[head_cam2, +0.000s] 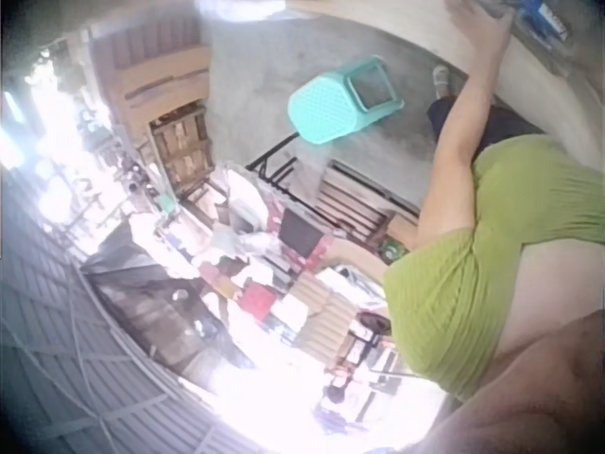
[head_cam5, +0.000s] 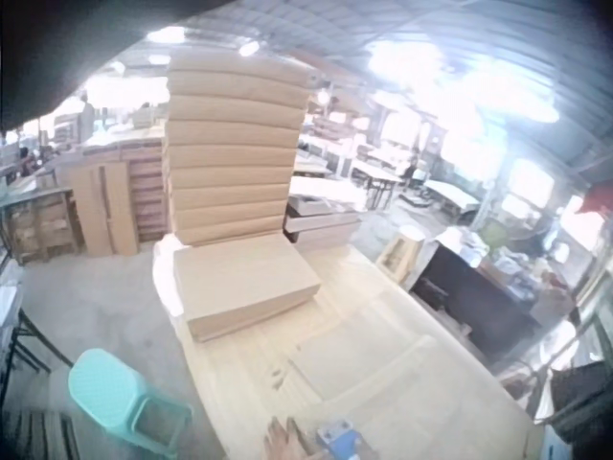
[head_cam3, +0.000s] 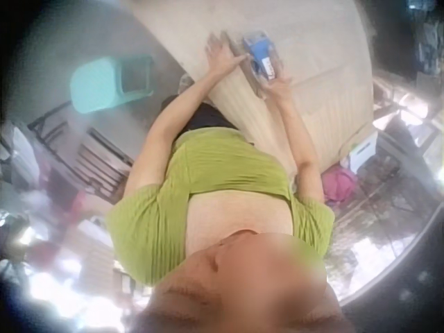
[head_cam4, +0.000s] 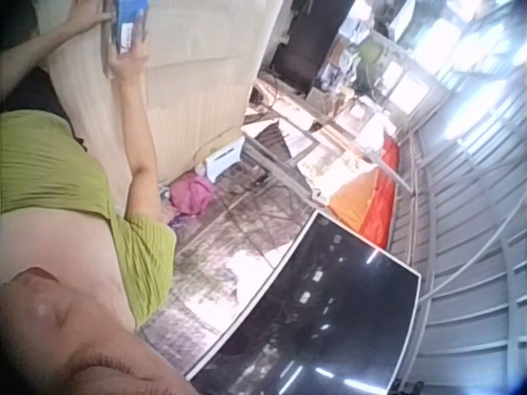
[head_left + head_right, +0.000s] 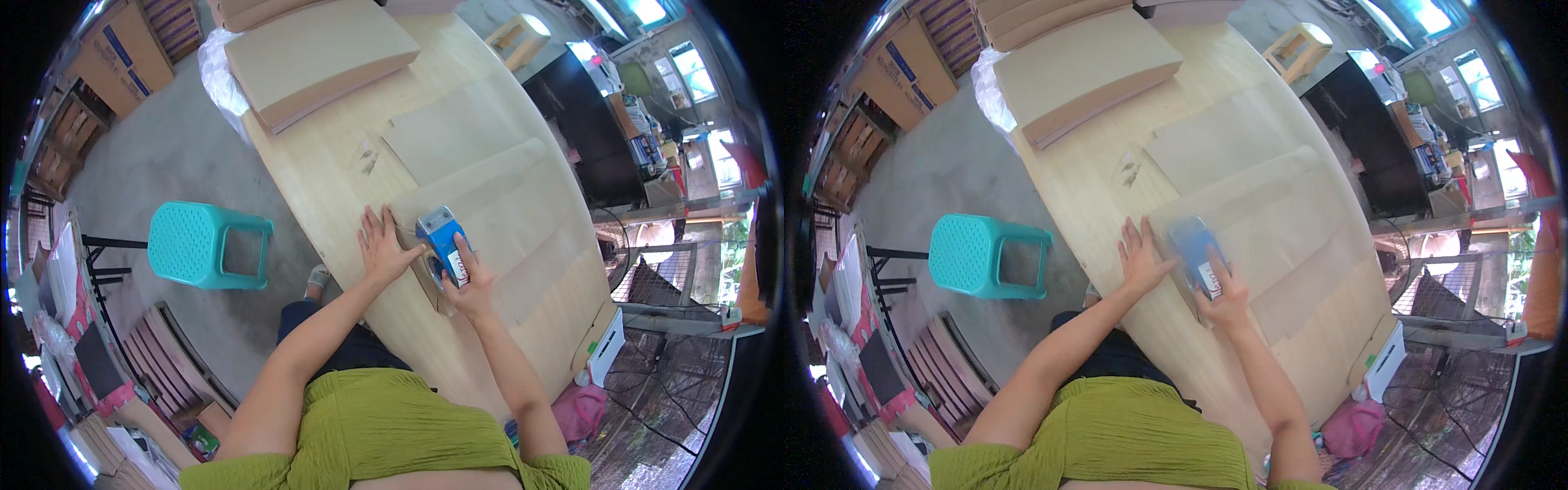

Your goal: The person wraps a rectangular box in brown paper by folding the paper over the box and securing the seams with tape using a hand-held dispenser.

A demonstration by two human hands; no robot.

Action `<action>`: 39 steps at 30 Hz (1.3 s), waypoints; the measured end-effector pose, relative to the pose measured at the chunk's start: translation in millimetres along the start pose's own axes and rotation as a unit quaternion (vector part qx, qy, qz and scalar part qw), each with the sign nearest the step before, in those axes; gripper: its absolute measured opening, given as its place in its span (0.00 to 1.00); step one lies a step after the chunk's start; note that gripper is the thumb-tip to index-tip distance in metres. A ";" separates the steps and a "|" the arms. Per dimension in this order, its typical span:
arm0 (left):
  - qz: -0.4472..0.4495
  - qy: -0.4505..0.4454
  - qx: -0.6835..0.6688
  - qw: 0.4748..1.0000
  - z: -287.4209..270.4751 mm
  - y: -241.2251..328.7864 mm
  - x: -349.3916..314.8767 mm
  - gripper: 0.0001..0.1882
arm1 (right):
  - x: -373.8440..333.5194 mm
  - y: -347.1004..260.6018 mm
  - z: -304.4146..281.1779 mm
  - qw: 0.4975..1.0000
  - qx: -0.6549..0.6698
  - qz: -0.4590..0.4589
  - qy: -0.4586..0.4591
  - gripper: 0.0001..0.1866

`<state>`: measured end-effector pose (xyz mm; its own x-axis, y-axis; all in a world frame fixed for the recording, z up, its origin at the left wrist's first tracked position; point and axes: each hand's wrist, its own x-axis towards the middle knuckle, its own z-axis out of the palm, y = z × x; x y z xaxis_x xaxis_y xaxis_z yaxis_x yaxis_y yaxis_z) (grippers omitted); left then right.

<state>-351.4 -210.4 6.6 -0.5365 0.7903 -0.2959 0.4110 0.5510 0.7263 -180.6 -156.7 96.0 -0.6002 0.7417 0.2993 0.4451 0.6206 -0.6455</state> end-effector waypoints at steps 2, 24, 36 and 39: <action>-0.009 -0.011 0.013 1.000 -4.0 1.8 3.6 0.65 | -4.8 5.2 3.3 0.999 -0.035 -0.038 0.001 0.43; 0.055 -0.164 -0.162 0.972 -98.2 48.9 69.9 0.27 | -11.8 12.3 4.7 0.999 -0.039 -0.027 0.020 0.43; 0.026 -0.015 0.043 0.999 -0.1 -15.0 -1.7 0.67 | 4.3 -0.1 4.0 0.999 -0.037 -0.008 -0.018 0.41; 0.015 -0.003 0.032 0.999 4.2 -14.6 -2.2 0.66 | 8.3 -5.4 7.3 0.999 -0.030 -0.004 -0.010 0.41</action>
<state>-353.2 -219.0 -6.0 -0.5195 0.8079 -0.2784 0.4727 0.5431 0.6939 -192.9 -155.8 96.8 -0.6167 0.7318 0.2900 0.4787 0.6411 -0.5999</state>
